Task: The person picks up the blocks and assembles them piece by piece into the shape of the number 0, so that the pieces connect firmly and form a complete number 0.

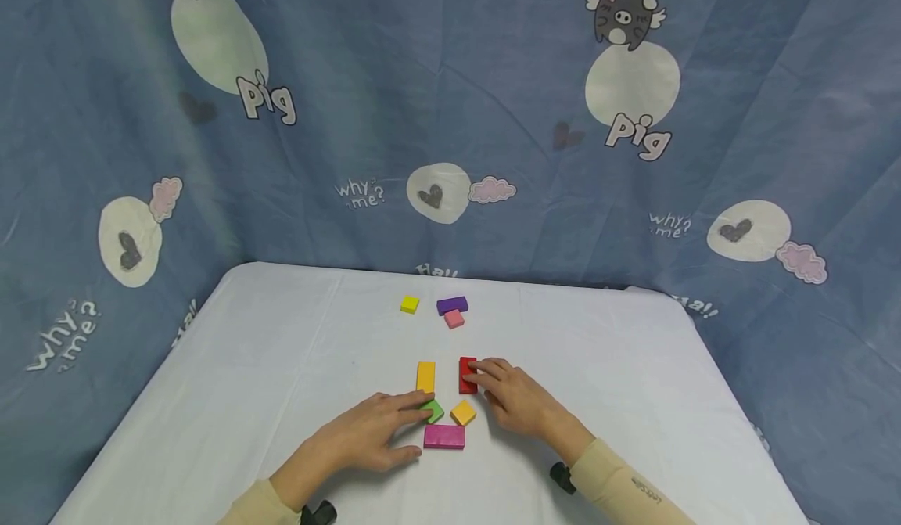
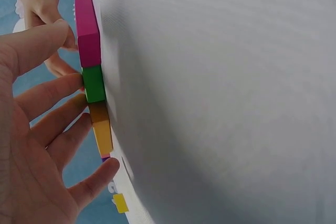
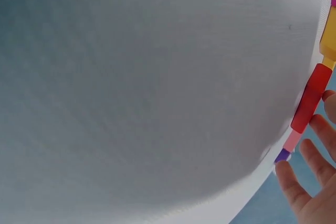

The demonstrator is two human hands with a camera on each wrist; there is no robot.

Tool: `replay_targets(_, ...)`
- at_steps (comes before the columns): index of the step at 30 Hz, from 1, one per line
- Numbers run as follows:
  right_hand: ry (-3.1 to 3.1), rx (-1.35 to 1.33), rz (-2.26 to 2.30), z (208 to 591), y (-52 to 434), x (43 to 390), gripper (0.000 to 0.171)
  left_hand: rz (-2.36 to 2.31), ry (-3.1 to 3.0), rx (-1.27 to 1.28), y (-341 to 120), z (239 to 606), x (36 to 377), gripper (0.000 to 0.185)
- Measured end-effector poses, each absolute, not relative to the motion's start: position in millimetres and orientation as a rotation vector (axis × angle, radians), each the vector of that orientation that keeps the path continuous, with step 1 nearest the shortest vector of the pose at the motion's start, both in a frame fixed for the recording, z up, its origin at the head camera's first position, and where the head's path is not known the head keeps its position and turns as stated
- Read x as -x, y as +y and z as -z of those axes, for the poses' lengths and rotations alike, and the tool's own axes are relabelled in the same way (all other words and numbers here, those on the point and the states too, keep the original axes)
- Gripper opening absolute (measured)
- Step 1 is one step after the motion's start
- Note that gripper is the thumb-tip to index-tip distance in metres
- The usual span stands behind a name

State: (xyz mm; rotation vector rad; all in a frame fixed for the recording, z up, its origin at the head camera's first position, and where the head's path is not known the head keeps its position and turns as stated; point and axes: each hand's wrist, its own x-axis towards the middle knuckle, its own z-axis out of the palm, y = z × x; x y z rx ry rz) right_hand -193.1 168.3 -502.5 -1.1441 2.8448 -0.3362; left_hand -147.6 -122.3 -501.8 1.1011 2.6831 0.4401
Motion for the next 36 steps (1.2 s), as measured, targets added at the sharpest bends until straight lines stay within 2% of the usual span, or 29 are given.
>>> replay_targets(36,2.867,1.229,0.344,505.7,173.4,187.3,0.044,-0.443,2.687,-1.120,-123.0,499.8,146.0,0.055)
